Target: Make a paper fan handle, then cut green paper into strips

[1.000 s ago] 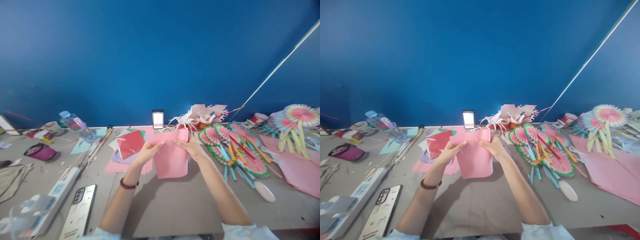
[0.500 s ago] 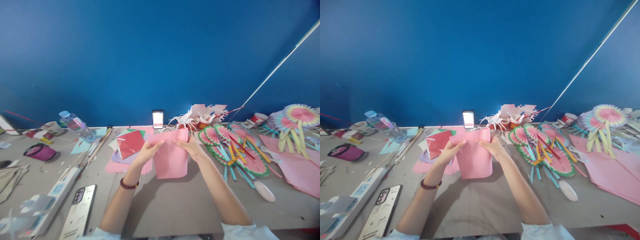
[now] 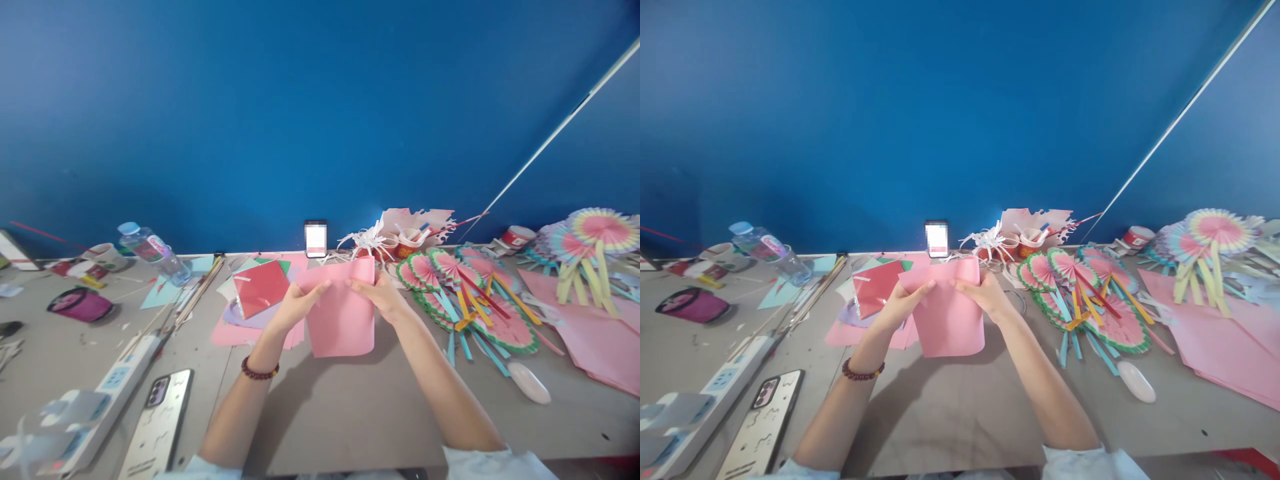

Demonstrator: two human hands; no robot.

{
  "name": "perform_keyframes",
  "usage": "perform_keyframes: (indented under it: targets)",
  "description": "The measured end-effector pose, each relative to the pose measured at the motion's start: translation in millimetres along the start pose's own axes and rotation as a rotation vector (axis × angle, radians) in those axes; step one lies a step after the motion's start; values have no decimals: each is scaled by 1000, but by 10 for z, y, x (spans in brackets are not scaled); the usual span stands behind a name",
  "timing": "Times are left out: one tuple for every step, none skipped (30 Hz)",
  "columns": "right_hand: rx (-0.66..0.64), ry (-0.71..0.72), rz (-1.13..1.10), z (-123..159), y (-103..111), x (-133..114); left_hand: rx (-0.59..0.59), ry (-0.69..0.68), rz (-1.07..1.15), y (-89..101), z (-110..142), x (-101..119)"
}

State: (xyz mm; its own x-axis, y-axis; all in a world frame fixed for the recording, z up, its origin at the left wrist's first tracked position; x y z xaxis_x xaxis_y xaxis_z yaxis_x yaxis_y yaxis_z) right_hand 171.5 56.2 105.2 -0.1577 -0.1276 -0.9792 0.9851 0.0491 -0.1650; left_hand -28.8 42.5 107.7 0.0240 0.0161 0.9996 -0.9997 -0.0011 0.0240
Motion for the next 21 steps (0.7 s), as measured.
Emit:
perform_keyframes:
  targets:
    - [8,4,5,0,-2,-1,2,-10,-11,-5,1,4]
    - [18,7,10,-2,-4,-1,2,-24,-22,-10,2,7]
    - [31,10,14,-6,-7,2,2,-37,-33,-13,2,9]
    - [45,12,13,-12,-10,6,4,-48,-40,-15,1,8]
    - [59,18,3,-20,-13,11,6,-58,-46,-16,0,6]
    - [69,30,-12,-30,-13,16,7,-66,-51,-15,-1,3]
    - [77,49,-32,-40,-11,19,9,-72,-55,-13,-3,-1]
    - [84,73,-51,-50,-5,18,12,-76,-59,-9,-4,-4]
    - [87,100,-68,-59,5,12,18,-76,-63,-5,-4,-5]
    - [89,121,-79,-65,19,2,27,-73,-66,1,-4,-5]
    - [91,135,-85,-68,36,-12,40,-68,-70,8,-3,-3]
    - [94,142,-88,-69,54,-31,51,-62,-74,15,-3,0]
    - [96,143,-90,-69,72,-52,56,-58,-80,21,-2,5]
    - [95,142,-90,-67,90,-73,56,-57,-90,28,-3,11]
    - [99,139,-88,-66,107,-94,55,-61,-101,35,-4,16]
    - [110,138,-85,-67,124,-112,53,-66,-115,43,-7,20]
    - [124,134,-83,-71,140,-126,53,-75,-129,51,-12,23]
    - [141,128,-84,-77,154,-136,57,-82,-142,60,-17,25]
    - [162,123,-86,-85,168,-142,63,-85,-154,70,-24,26]
    - [179,122,-87,-94,180,-144,67,-86,-166,80,-31,25]
    - [189,126,-82,-103,189,-145,68,-84,-175,89,-38,23]
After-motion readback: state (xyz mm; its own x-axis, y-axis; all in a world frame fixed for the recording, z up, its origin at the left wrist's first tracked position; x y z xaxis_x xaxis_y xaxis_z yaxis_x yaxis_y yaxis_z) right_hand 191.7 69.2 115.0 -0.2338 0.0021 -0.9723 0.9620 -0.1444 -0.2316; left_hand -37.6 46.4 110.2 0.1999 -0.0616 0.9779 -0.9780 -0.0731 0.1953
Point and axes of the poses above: each hand's wrist, its own z-axis away from the middle knuckle, its own y-axis out of the back of the hand, x = y × z, the point moved 1 cm from there along -z, towards the middle knuckle, and after that the axes turned 6 degrees about x, right-handed, at the moved point
